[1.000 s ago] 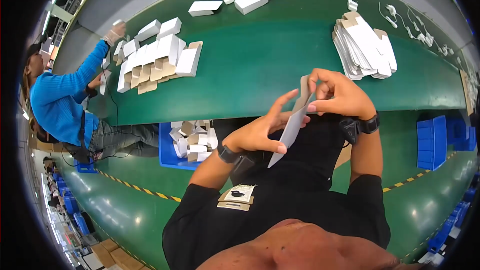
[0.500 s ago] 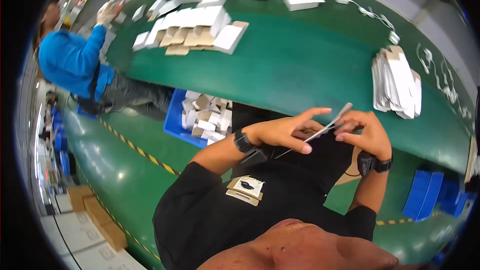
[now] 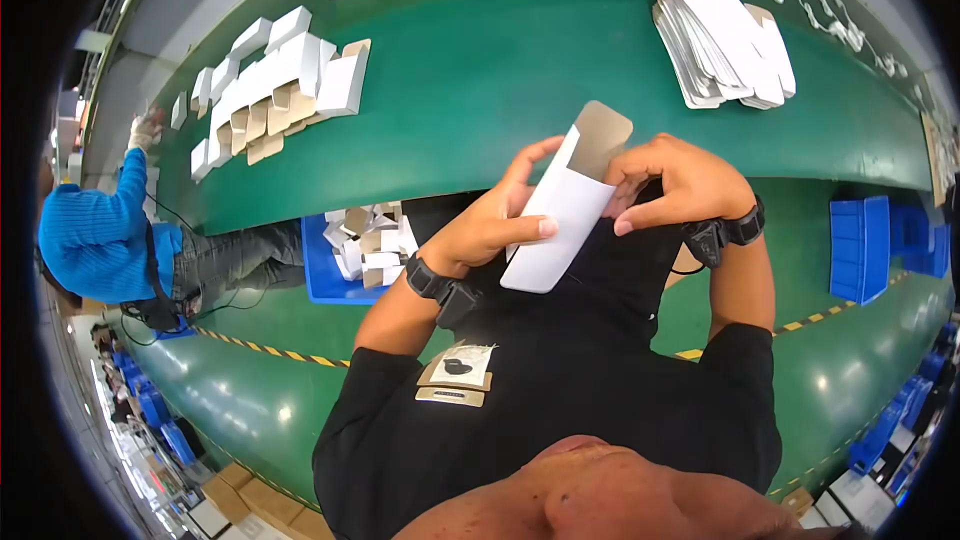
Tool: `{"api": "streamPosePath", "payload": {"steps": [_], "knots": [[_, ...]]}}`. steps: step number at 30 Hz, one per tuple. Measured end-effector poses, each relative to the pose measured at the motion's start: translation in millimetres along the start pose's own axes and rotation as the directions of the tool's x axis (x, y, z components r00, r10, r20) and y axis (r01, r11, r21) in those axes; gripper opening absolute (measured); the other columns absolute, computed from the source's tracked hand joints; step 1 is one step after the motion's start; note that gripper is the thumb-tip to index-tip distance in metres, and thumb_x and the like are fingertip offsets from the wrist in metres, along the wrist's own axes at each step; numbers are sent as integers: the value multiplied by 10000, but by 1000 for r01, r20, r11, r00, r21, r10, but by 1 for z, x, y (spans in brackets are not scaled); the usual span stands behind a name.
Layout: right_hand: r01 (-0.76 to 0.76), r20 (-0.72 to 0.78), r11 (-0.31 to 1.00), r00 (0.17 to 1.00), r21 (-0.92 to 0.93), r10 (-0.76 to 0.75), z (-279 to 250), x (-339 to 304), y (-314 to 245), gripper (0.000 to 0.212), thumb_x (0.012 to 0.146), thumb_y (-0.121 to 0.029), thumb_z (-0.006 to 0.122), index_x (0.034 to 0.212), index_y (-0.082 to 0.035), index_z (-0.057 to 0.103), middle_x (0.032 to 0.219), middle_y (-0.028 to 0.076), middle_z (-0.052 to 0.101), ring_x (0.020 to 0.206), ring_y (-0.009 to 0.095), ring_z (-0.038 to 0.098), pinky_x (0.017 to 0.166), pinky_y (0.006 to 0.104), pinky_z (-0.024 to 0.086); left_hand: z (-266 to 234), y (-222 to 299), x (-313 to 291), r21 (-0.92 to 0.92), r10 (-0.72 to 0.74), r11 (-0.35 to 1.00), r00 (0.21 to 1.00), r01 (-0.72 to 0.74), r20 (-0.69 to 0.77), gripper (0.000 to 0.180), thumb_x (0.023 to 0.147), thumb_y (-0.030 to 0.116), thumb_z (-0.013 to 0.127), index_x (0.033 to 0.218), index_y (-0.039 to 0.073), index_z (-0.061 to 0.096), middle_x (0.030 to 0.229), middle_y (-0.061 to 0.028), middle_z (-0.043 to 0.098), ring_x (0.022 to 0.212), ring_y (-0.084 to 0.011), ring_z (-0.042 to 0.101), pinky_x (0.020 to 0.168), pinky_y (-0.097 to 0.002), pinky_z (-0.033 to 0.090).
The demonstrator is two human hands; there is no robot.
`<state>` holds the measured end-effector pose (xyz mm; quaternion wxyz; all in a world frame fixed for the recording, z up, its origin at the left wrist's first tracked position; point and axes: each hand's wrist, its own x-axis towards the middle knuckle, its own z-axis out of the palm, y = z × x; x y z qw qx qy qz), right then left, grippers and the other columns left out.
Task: The person picks up a flat white box from a stack, folds it into shape by hand, and places it on the green table. They repeat this process of assembling boxes throughout the video.
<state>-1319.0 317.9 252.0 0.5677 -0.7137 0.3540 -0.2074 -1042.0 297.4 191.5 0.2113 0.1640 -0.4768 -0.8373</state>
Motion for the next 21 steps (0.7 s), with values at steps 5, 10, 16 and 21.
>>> {"api": "streamPosePath", "payload": {"steps": [5, 10, 16, 21], "knots": [[-46, -563, 996, 822, 79, 83, 31, -5, -14, 305, 841, -92, 803, 1115, 4, 709, 1008, 94, 716, 873, 145, 684, 825, 300, 542, 14, 0, 13, 169, 272, 956, 940, -240, -203, 947, 935, 166, 677, 1627, 134, 31, 1430, -211, 504, 1302, -256, 536, 1097, -393, 401], [288, -651, 917, 758, 275, -43, 62, 9, 15, 450, 881, -56, 749, 1308, 5, 619, 1156, 108, 647, 1045, 172, 635, 919, 315, 517, 9, -3, 9, 154, 341, 934, 931, -321, -128, 758, 947, 142, 664, 1556, 123, 214, 1343, -172, 548, 1231, -223, 565, 1052, -376, 436], [315, -670, 926, 736, 208, -100, 81, 26, 28, 402, 944, -95, 682, 1326, 7, 607, 1197, 137, 658, 1125, 217, 639, 961, 350, 513, -5, -20, 8, 74, 315, 949, 928, -306, -199, 371, 1005, 148, 645, 1304, 86, 435, 1220, -108, 580, 1118, -163, 591, 958, -324, 497], [412, -757, 873, 473, -262, -451, 86, 43, 15, 249, 959, -129, 676, 1156, 20, 700, 1149, 154, 689, 1129, 273, 659, 967, 360, 515, 2, -26, 13, 269, 476, 870, 845, -412, -246, 437, 989, 105, 673, 1318, 83, 386, 1232, -136, 585, 1101, -176, 614, 930, -324, 526]]}}
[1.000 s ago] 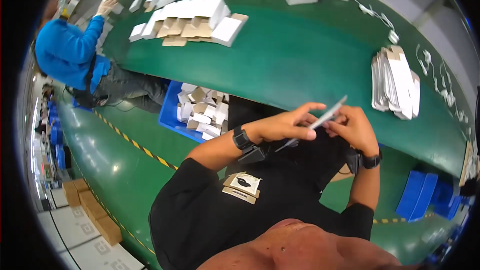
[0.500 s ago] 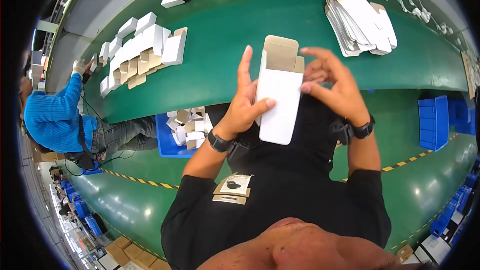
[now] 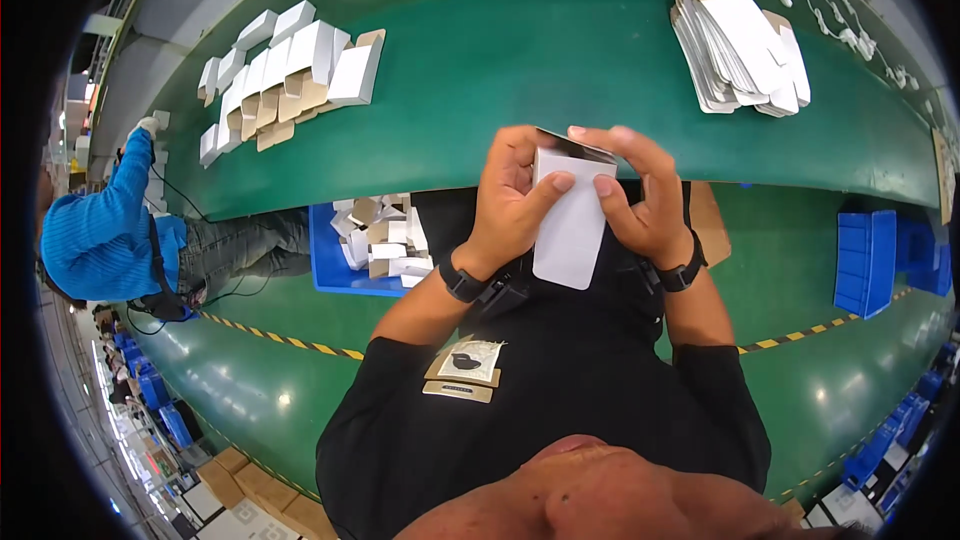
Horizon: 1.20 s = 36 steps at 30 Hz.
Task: The person picks up a flat white box from a stack, folds it into shape by hand, and places it on the green table. They repeat this process of assembling boxes throughout the video.
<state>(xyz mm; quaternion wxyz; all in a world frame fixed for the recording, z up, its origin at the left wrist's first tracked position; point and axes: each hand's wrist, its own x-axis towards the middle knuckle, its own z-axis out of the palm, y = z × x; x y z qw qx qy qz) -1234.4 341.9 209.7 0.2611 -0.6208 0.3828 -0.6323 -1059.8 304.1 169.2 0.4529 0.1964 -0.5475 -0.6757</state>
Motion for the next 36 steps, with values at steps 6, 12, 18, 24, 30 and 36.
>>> {"api": "streamPosePath", "payload": {"steps": [6, 12, 18, 24, 30, 36], "knots": [[-181, 160, 983, 972, 26, 174, -15, 16, -2, 151, 923, -46, 693, 1047, 37, 720, 1086, 165, 698, 1113, 303, 668, 963, 368, 526, 7, 22, 8, -75, 14, 997, 999, -18, -53, 783, 904, 69, 765, 1458, 110, 214, 1267, -205, 581, 1103, -247, 637, 911, -369, 553], [-376, 175, 912, 921, 164, 348, -10, 19, -15, 147, 883, 47, 689, 1024, 41, 731, 1110, 155, 679, 1116, 269, 660, 959, 362, 533, -6, 32, 9, 51, 23, 998, 998, -26, 55, 887, 870, 15, 783, 1503, 109, 169, 1262, -226, 585, 1129, -274, 635, 931, -389, 544], [-479, 209, 868, 869, 129, 449, -11, 27, -26, 172, 872, 79, 679, 1030, 34, 732, 1125, 143, 663, 1090, 228, 656, 943, 339, 535, -17, 30, 8, 240, 105, 959, 975, -152, 196, 860, 876, 30, 784, 1504, 123, 204, 1320, -229, 555, 1163, -286, 620, 949, -391, 542], [-555, 197, 823, 826, 122, 528, -12, 27, -27, 197, 876, 89, 667, 1050, 27, 736, 1125, 139, 658, 1094, 216, 651, 952, 332, 528, -18, 32, 9, 366, 125, 902, 951, -228, 284, 755, 892, 30, 767, 1474, 106, 292, 1350, -219, 542, 1200, -283, 596, 968, -396, 531], [-547, 238, 824, 828, 148, 507, -18, 26, -26, 198, 879, 68, 674, 1059, 18, 742, 1124, 117, 657, 1096, 212, 647, 957, 335, 525, -19, 27, 6, 241, 72, 962, 973, -125, 220, 620, 908, 27, 749, 1397, 82, 373, 1361, -210, 534, 1207, -266, 584, 975, -390, 522], [-526, 293, 848, 822, 62, 488, -28, 24, -19, 219, 876, 43, 682, 1085, 15, 743, 1200, 145, 672, 1189, 258, 632, 1010, 371, 511, -13, 25, 12, 116, 33, 992, 982, -56, 188, 536, 898, 22, 760, 1332, 53, 447, 1333, -156, 559, 1168, -222, 599, 963, -354, 507]]}}
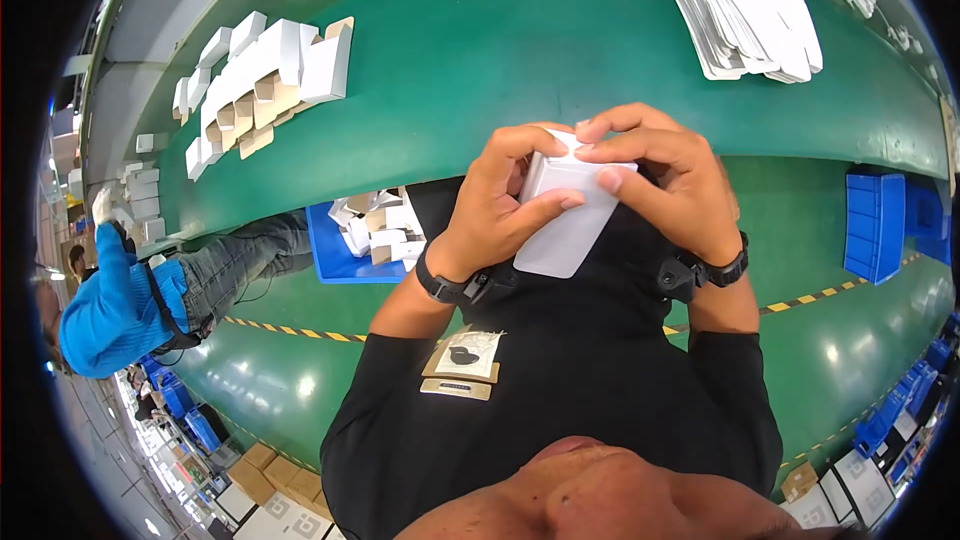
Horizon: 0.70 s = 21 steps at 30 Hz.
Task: The person picks up a flat white box from a stack, folds it into shape by hand, and places it on the green table. They repeat this process of assembling boxes throughout the video.
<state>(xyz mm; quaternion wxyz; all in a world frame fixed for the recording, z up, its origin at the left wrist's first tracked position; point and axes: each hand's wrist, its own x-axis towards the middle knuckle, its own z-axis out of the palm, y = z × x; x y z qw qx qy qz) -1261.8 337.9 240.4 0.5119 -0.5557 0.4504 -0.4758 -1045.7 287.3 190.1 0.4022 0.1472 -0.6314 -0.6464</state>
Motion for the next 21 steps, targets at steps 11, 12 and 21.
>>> {"api": "streamPosePath", "payload": {"steps": [11, 12, 21], "knots": [[237, -82, 938, 961, -253, -265, -22, 24, 30, 435, 870, -104, 742, 1293, -33, 672, 1388, 185, 615, 1362, 375, 522, 1146, 481, 394, -3, 6, 46, -227, -246, 949, 965, 220, -94, 505, 980, 24, 631, 1408, 61, 365, 1363, -184, 547, 1161, -216, 597, 984, -339, 490], [259, -85, 929, 953, -265, -290, -30, 29, 28, 435, 870, -104, 742, 1293, -33, 672, 1388, 185, 615, 1362, 375, 522, 1146, 481, 394, -9, 3, 57, -215, -223, 956, 971, 201, -83, 505, 980, 24, 631, 1408, 61, 365, 1363, -184, 547, 1161, -216, 597, 984, -339, 490], [-583, -464, -42, 686, -811, -560, -132, 38, 49, 531, 891, -251, 737, 1356, -32, 604, 1459, 195, 538, 1378, 373, 476, 1184, 538, 276, -176, -97, 229, -21, -348, 900, 687, 436, -639, 674, 943, 252, 727, 1448, 65, 321, 1166, -104, 601, 967, -194, 622, 809, -323, 516]]}}
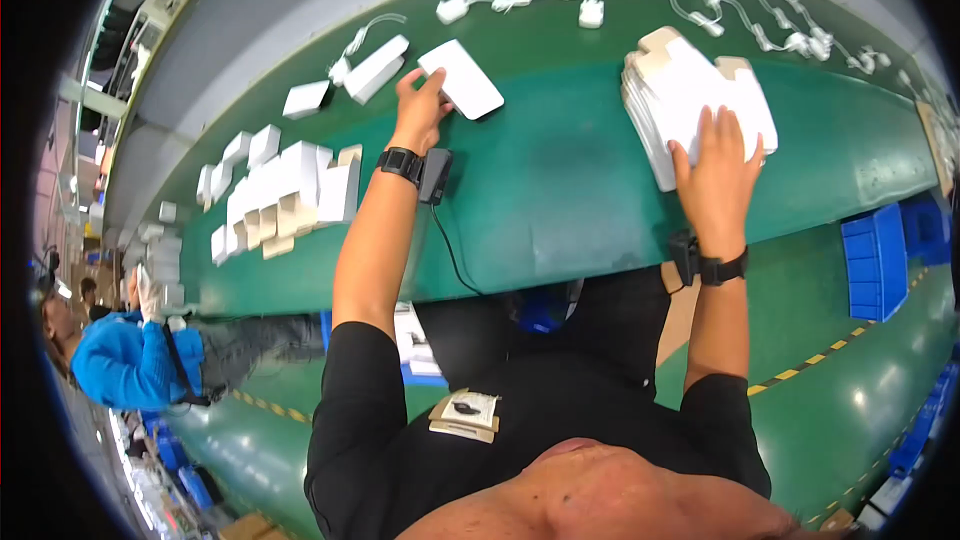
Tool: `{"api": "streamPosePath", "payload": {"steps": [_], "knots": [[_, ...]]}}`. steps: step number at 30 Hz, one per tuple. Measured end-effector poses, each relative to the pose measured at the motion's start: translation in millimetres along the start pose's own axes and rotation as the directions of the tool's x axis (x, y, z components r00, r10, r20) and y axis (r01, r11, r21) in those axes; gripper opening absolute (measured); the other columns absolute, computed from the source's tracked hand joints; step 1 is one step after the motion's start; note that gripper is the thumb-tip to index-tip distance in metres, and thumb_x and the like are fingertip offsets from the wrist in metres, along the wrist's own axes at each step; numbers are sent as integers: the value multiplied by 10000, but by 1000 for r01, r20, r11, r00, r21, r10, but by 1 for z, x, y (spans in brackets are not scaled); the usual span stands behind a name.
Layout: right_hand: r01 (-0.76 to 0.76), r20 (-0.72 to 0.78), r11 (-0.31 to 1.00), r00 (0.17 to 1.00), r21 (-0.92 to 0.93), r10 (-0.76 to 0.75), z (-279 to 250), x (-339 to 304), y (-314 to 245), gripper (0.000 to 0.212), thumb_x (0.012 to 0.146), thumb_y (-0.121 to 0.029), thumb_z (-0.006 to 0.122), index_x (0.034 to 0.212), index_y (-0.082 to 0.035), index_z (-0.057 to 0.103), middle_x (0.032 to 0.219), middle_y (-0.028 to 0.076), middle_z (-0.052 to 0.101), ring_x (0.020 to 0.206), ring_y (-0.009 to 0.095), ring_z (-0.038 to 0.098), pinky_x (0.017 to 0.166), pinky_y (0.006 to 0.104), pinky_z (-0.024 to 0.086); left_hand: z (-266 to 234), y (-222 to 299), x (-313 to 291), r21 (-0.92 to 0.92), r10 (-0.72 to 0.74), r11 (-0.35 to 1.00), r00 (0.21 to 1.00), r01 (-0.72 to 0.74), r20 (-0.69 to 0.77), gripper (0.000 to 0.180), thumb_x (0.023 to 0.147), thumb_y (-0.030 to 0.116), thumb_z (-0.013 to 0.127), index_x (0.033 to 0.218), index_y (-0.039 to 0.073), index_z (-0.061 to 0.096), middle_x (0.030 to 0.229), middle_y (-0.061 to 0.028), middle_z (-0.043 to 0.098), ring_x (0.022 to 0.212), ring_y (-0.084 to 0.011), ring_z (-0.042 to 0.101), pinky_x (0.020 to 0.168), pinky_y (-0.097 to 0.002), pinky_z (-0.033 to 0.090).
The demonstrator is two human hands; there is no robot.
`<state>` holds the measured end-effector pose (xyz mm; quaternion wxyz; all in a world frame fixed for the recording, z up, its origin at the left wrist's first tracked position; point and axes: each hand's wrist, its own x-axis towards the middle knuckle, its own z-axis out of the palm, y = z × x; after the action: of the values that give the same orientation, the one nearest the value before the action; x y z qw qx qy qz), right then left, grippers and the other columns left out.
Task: The person picks up a flat white box from a stack, folds it into shape by hand, and places it on the green table. They repeat this process of assembling boxes throughout the video.
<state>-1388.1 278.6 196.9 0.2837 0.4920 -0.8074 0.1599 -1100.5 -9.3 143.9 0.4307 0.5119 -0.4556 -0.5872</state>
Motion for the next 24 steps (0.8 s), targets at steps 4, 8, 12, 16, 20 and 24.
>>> {"api": "streamPosePath", "payload": {"steps": [4, 8, 12, 16, 20, 24], "knots": [[53, 83, 989, 994, 135, -65, 1, -2, 3, 391, 927, -164, 685, 1290, -26, 635, 1340, 165, 631, 1271, 297, 581, 1175, 527, 295, -1, -7, 44, -138, -11, 990, 991, -8, -133, 661, 946, 244, 719, 1440, 60, 320, 1211, -118, 578, 981, -189, 589, 806, -340, 503], [96, -29, 972, 995, 217, -92, -15, -1, 3, 311, 944, -95, 647, 1248, -34, 655, 1253, 145, 680, 1187, 270, 640, 1157, 511, 332, 5, -14, 32, -104, 119, 985, 977, -139, -176, 621, 967, 290, 690, 1431, 48, 356, 1289, -116, 527, 1126, -220, 542, 952, -384, 471], [179, -207, 939, 971, 294, -120, -45, -11, -25, 278, 944, -57, 626, 1218, -24, 662, 1208, 137, 695, 1158, 282, 655, 1109, 495, 400, 67, 0, -128, -402, 274, 908, 896, -122, 348, 726, 971, 395, 683, 1504, 44, 339, 1448, -116, 465, 1305, -246, 476, 1138, -422, 366], [359, -248, 714, 933, 601, -260, -82, -44, -102, 275, 935, -51, 624, 1202, 6, 656, 1193, 150, 691, 1162, 338, 642, 1041, 505, 461, 66, 24, -219, -565, 400, 823, 769, -61, 499, 817, 951, 431, 704, 1551, 34, 317, 1482, -118, 484, 1378, -245, 456, 1166, -411, 340], [203, -82, 436, 956, 877, -281, -96, -59, -117, 274, 930, -76, 647, 1192, 5, 653, 1105, 156, 704, 1037, 276, 681, 926, 421, 514, 27, 27, -235, -544, 346, 839, 771, 1, 535, 877, 896, 477, 757, 1531, 19, 362, 1460, -121, 513, 1346, -244, 492, 1155, -409, 352], [-238, 269, 129, 897, 963, -351, -120, -33, -95, 231, 916, -95, 688, 1126, -7, 650, 939, 101, 705, 852, 152, 674, 770, 299, 516, -37, 12, -259, -275, 238, 961, 624, -37, 745, 913, 848, 499, 797, 1514, 18, 400, 1462, -121, 514, 1347, -241, 493, 1140, -403, 367]]}}
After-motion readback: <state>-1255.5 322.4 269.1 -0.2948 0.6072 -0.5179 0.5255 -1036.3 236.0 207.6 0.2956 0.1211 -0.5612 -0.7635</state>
